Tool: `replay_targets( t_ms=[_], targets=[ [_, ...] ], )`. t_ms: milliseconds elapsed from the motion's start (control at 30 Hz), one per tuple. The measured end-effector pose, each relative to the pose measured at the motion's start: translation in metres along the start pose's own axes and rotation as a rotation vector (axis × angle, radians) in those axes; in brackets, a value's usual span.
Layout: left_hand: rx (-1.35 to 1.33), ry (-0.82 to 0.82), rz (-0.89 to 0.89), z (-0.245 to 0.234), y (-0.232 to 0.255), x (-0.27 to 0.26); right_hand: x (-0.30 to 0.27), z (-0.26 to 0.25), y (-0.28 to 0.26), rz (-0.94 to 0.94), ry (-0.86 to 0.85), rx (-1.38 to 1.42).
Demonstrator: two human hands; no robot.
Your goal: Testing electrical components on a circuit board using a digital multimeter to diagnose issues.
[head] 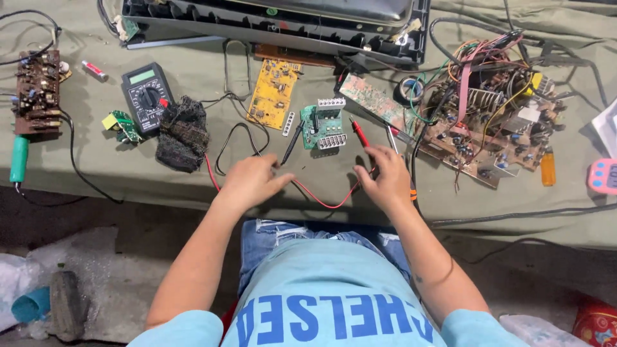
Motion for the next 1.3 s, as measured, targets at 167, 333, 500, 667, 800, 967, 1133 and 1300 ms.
replay_targets(
  t_ms=[167, 333, 500, 667, 800, 967, 1133, 1300],
  targets=[
    [0.089, 0.157, 0.011, 0.040, -0.020, 0.040, 0.021, 0.006, 0.000, 0.100, -0.073, -0.123],
    [0.080, 0.334, 0.028, 0.062, -0.036, 0.059, 0.035, 0.016, 0.017, 0.127, -0.108, -0.138],
    [0.125, 0.479, 0.063, 0.061, -0.039, 0.053, 0.043, -0.003, 0.001, 0.386, -0.229, 0.252],
    [0.150, 0.557, 0.124, 0.065, -0.045, 0.055, 0.041, 0.021, 0.015, 0.623, -0.221, 1.035],
    [0.145, 0.620, 0.117, 0.065, -0.060, 0.053, 0.032, 0.029, 0.033, 0.761, -0.164, 1.384],
    [-0.064, 0.726, 0.166, 0.050, -0.066, 0.039, 0.029, 0.026, 0.048, 0.574, 0.015, 1.438],
    [-0.253, 0.883, 0.282, 0.043, -0.057, 0.034, 0.035, 0.021, 0.034, 0.266, 0.107, 1.100],
    [-0.361, 0.939, 0.308, 0.056, -0.057, 0.049, 0.038, 0.024, 0.015, 0.101, 0.139, 0.883]
  ],
)
Point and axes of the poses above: each hand's wrist, its own x-axis towards the middle knuckle, its own z-axis out of the palm, y = z × x, the point moved 3 cm from there along x, towards the middle knuckle, and after that the axes turned 1 degree about x, right-handed, at the moved point
